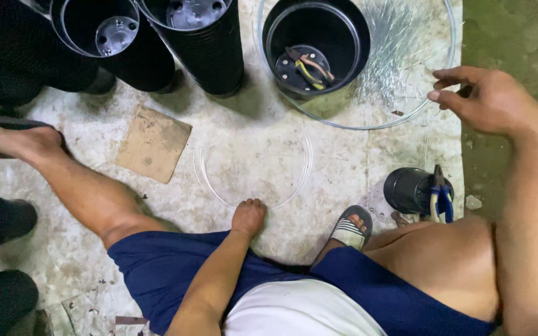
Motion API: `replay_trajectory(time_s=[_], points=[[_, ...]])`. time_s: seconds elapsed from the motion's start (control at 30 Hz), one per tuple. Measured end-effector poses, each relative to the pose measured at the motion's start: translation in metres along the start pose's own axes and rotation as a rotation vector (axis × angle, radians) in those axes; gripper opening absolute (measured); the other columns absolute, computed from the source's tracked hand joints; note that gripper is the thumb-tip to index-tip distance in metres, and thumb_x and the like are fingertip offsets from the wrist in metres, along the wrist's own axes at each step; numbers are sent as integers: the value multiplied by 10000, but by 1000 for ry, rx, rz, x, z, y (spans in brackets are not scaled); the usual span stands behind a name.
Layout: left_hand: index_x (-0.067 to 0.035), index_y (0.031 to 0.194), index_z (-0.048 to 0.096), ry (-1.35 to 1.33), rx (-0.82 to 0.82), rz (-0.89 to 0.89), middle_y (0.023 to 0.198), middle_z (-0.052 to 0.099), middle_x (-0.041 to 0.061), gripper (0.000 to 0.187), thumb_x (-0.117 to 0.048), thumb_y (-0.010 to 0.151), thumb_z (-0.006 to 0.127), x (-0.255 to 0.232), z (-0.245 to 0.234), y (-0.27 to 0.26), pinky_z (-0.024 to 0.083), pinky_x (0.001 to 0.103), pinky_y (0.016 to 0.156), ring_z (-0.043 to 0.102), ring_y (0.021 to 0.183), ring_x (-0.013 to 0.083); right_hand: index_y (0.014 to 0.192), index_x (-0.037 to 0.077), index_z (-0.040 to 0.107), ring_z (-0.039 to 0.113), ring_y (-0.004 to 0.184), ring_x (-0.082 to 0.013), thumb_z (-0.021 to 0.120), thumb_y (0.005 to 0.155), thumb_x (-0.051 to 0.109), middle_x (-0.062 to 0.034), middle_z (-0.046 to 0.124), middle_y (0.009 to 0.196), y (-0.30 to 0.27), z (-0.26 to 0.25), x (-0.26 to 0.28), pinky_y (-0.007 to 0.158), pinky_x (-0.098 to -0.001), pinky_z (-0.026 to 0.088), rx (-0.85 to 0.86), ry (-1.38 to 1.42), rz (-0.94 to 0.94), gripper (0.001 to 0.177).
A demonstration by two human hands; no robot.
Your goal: The person sits on the floor and repeatedly twists thin metal wires together by hand, then uses pliers to cut the twisted ends. The person handles multiple wire pieces and places them into a glass bowl.
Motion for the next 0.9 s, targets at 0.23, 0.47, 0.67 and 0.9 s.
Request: replay_trajectory(time_s=[0.23, 0.47, 0.67, 0.9], points=[[-141, 838, 770, -119, -141, -6, 946, 725, 77, 154, -100, 812, 624, 5, -28, -10, 542, 389, 860, 671, 964, 274, 1428, 139, 700, 719, 822, -301, 728, 1007, 406, -197, 756, 982, -16, -8, -4, 736, -437, 563, -33, -132, 28, 499], [-99, 924, 769, -470, -485, 17, 869, 704, 90, 94, -144, 868, 709, -12, -125, -41, 537, 419, 775, 666, 874, 308, 1333, 102, 712, 738, 875, -314, 700, 974, 416, -158, 766, 1061, -19, 2, 5, 760, -445, 573, 19, -154, -95, 477], [-83, 1013, 760, -701, -817, -108, 839, 684, 85, 105, -90, 913, 729, -26, -231, -68, 529, 372, 648, 663, 714, 268, 1226, 134, 760, 766, 826, -268, 654, 951, 433, -138, 803, 942, -32, 21, 58, 781, -406, 586, 190, -119, -94, 420], [-97, 1064, 764, -699, -1054, 60, 838, 668, 59, 215, -35, 858, 768, -76, -337, -103, 511, 343, 610, 638, 685, 221, 1083, -7, 743, 685, 595, -195, 542, 1013, 500, -138, 784, 816, -56, 97, 112, 592, -339, 543, 485, 284, 271, 550]])
Point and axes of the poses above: each hand's wrist, its own y-axis towards the middle knuckle, its own z-axis out of the palm, x = y × z, the point moved 8 cm from there along y, towards the middle knuckle
